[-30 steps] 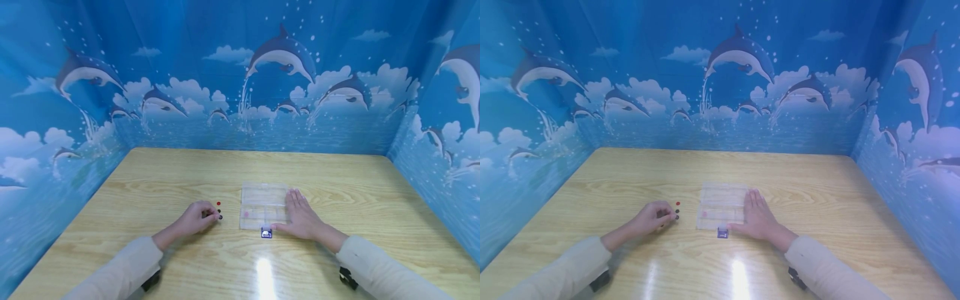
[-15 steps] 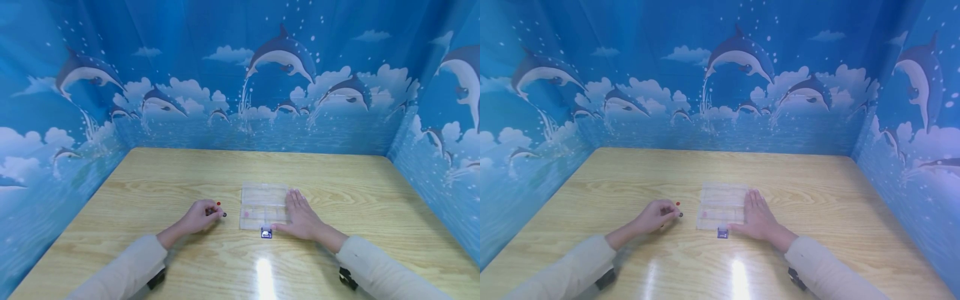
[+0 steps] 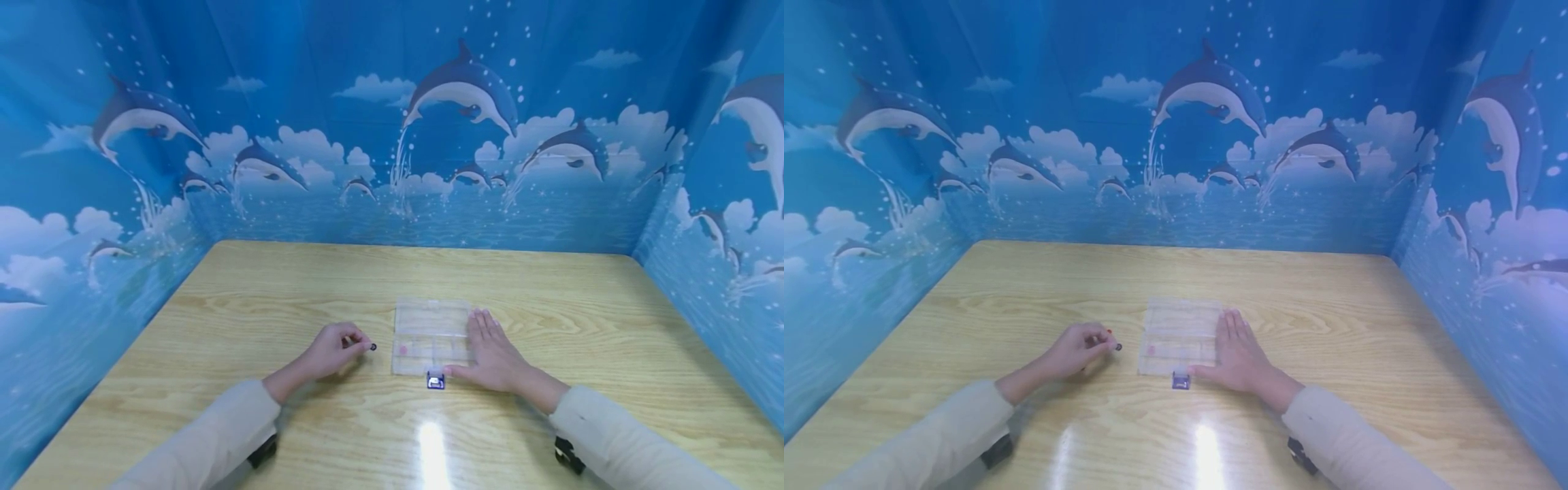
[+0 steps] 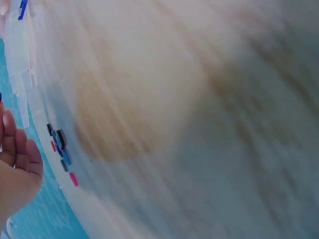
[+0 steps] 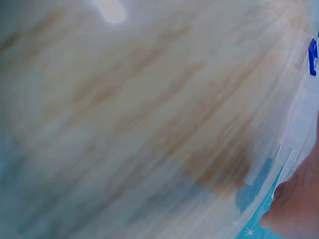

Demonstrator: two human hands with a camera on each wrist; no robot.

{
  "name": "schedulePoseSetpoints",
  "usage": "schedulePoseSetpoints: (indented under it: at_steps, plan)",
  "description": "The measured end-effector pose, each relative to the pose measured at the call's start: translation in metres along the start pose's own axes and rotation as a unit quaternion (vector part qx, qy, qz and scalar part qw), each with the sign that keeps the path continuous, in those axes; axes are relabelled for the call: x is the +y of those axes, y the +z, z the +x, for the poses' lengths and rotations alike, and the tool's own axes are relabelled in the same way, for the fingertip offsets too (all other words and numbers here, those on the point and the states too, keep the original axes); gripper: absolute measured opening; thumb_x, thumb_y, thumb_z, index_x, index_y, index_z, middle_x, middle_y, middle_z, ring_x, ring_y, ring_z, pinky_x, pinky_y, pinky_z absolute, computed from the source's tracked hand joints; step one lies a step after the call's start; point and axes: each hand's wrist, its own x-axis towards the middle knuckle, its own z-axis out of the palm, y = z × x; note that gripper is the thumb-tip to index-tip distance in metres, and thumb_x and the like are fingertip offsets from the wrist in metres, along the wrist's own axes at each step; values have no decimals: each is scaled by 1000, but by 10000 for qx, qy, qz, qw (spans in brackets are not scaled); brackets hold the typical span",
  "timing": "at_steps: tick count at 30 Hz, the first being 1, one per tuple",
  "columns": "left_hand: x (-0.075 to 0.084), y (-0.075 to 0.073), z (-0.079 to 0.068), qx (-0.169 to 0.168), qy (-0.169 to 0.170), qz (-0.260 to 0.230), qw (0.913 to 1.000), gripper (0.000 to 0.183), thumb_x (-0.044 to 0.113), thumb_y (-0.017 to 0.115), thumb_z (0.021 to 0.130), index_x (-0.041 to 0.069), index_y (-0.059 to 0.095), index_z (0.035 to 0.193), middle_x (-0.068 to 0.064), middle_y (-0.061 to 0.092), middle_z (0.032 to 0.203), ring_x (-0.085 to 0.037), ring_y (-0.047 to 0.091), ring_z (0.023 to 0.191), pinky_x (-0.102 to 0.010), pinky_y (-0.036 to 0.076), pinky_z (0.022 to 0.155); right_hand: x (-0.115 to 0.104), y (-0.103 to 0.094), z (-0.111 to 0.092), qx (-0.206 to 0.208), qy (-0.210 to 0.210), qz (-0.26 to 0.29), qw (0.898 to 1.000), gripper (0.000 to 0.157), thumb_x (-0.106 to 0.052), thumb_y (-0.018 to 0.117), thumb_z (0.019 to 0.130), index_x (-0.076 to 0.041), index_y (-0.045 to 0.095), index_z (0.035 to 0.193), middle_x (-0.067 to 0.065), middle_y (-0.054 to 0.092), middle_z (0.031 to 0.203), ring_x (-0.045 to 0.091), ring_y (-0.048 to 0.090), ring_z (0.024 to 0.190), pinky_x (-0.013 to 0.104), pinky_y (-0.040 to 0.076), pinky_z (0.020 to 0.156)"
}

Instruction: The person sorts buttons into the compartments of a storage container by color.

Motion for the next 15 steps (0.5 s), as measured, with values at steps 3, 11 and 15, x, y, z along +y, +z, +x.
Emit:
schedulePoseSetpoints:
  at_steps: [3,11,15]
  plan:
    - [1,1,2,-9,-70,-22,10000,11,8,63,85,-1,67,83,-11,66,81,-5,51,67,-16,45,60,0,1,0,-8,-4,-1,10000,107,-65,53,80,14,14,141,32,9,150,45,5,140,53,11,114]
    - [5,4,8,-18,-43,-78,10000,12,10,64,85,-1,68,83,-11,67,81,-5,51,67,-17,44,59,0,0,0,9,-9,1,10000,106,-64,53,80,14,14,141,32,9,149,46,6,140,53,11,114]
    - [9,6,11,-49,-67,-127,9999,13,11,63,86,-1,68,83,-13,69,85,-6,50,65,-17,43,57,-1,0,0,15,1,-4,10000,106,-64,53,81,14,15,141,32,9,149,46,6,140,53,11,114]
